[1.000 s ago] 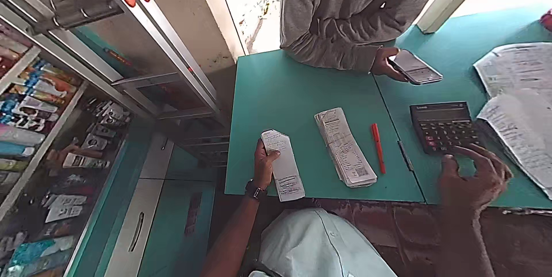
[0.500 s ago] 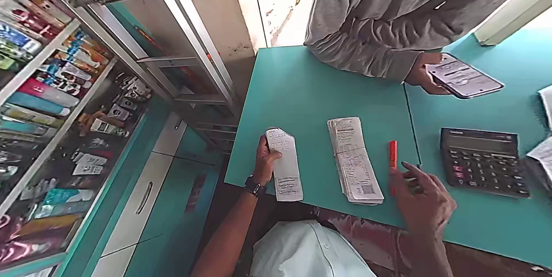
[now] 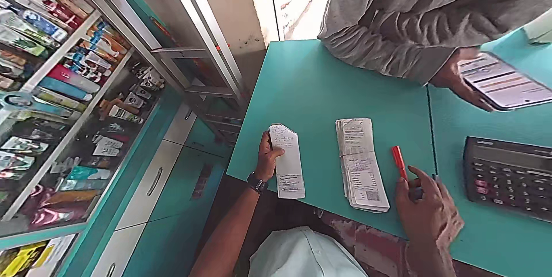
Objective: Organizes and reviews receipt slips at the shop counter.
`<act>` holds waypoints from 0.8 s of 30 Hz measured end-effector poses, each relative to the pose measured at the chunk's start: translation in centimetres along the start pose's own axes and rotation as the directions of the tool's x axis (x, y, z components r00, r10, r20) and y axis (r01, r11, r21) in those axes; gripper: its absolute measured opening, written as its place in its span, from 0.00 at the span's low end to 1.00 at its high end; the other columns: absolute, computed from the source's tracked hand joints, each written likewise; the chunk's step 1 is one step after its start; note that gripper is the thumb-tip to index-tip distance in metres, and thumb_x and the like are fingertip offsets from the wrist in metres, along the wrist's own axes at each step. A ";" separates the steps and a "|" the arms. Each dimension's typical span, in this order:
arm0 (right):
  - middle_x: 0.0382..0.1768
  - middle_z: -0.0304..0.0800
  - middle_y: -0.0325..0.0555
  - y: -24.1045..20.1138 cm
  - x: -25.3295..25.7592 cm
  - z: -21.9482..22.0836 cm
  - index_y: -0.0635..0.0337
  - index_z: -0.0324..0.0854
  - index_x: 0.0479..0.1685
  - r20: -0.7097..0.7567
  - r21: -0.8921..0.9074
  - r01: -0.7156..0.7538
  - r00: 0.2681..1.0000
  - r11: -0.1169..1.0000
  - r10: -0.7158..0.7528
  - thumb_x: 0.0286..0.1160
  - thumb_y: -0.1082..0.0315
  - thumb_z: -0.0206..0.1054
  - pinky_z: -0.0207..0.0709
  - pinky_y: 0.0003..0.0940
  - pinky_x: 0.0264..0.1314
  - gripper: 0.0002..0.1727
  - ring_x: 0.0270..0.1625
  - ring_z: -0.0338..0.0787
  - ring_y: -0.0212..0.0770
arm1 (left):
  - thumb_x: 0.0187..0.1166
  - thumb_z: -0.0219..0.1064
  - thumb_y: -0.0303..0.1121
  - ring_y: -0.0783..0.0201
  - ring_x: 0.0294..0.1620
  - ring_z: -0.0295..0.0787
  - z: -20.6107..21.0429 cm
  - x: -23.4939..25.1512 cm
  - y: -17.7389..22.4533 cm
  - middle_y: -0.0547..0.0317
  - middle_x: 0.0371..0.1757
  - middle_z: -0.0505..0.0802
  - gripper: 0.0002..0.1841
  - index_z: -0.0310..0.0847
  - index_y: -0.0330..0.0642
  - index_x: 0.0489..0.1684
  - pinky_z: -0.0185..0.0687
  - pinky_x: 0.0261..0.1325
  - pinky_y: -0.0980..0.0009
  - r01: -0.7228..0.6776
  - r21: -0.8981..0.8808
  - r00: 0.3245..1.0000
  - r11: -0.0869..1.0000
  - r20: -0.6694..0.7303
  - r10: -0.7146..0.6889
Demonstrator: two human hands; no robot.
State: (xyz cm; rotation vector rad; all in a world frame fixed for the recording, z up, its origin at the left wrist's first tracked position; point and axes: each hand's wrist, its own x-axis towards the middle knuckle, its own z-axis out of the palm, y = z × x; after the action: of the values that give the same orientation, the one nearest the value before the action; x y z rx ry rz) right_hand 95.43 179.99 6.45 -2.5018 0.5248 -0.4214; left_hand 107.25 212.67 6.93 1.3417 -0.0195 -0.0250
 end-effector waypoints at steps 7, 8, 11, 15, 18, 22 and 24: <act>0.43 0.86 0.45 -0.8 -1.0 -2.6 0.69 0.68 0.78 -0.053 0.471 -0.101 0.988 0.876 0.143 0.83 0.64 0.60 0.79 0.27 0.38 0.27 0.35 0.83 0.30 | 0.62 0.57 0.13 0.57 0.60 0.90 -0.4 0.1 0.1 0.42 0.63 0.86 0.35 0.55 0.26 0.78 0.89 0.63 0.58 0.017 -0.077 0.998 0.997 0.059 -0.012; 0.40 0.85 0.36 -1.6 -1.2 -3.1 0.66 0.65 0.80 -0.043 0.638 -0.119 0.981 0.761 0.190 0.83 0.66 0.59 0.78 0.19 0.31 0.28 0.31 0.82 0.23 | 0.62 0.57 0.13 0.57 0.60 0.89 -0.5 0.2 0.1 0.42 0.63 0.86 0.36 0.55 0.26 0.78 0.88 0.63 0.59 0.017 -0.088 0.997 0.996 0.070 -0.011; 0.41 0.89 0.29 -4.5 -2.5 -4.7 0.55 0.65 0.83 0.078 0.933 -0.147 0.974 0.330 0.213 0.86 0.70 0.53 0.84 0.20 0.30 0.25 0.31 0.88 0.25 | 0.63 0.57 0.13 0.57 0.61 0.89 -0.6 0.4 0.1 0.41 0.63 0.86 0.35 0.55 0.26 0.78 0.88 0.64 0.59 0.034 -0.124 0.995 0.992 0.096 -0.022; 0.44 0.93 0.31 -9.3 -4.6 -5.3 0.47 0.87 0.62 0.054 0.978 -0.053 0.999 0.203 0.000 0.81 0.58 0.68 0.88 0.25 0.41 0.15 0.38 0.90 0.29 | 0.63 0.58 0.13 0.58 0.61 0.89 -0.8 0.5 0.1 0.42 0.64 0.86 0.36 0.55 0.27 0.79 0.88 0.64 0.60 0.063 -0.137 0.990 0.989 0.136 -0.045; 0.46 0.92 0.30 -12.6 -5.7 -3.9 0.43 0.87 0.56 -0.012 0.939 0.049 0.994 0.340 -0.112 0.79 0.54 0.71 0.88 0.29 0.53 0.12 0.46 0.91 0.30 | 0.62 0.60 0.14 0.59 0.60 0.89 -0.9 0.8 0.3 0.41 0.63 0.86 0.37 0.55 0.27 0.79 0.88 0.63 0.61 0.084 -0.119 0.983 0.989 0.175 -0.063; 0.52 0.92 0.38 -14.6 -7.8 1.0 0.62 0.77 0.60 -0.099 0.738 0.140 0.990 0.660 -0.100 0.81 0.71 0.61 0.88 0.34 0.61 0.12 0.55 0.92 0.35 | 0.63 0.60 0.13 0.59 0.62 0.88 -1.1 0.8 0.3 0.40 0.65 0.84 0.37 0.53 0.26 0.80 0.87 0.65 0.62 0.112 -0.108 0.972 0.988 0.221 -0.086; 0.49 0.93 0.44 -13.8 -8.9 4.2 0.71 0.78 0.58 -0.127 0.593 0.107 0.991 0.798 -0.039 0.80 0.72 0.60 0.89 0.34 0.58 0.14 0.52 0.93 0.35 | 0.64 0.59 0.13 0.59 0.63 0.88 -1.1 0.5 0.4 0.39 0.66 0.84 0.37 0.53 0.25 0.81 0.87 0.65 0.62 0.113 -0.068 0.968 0.991 0.231 -0.094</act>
State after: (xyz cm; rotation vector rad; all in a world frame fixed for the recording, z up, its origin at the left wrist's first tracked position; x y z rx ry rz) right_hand 93.18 196.55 9.21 -1.8895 0.2722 -0.6442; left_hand 107.80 213.82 7.04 1.2524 -0.1404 -0.2654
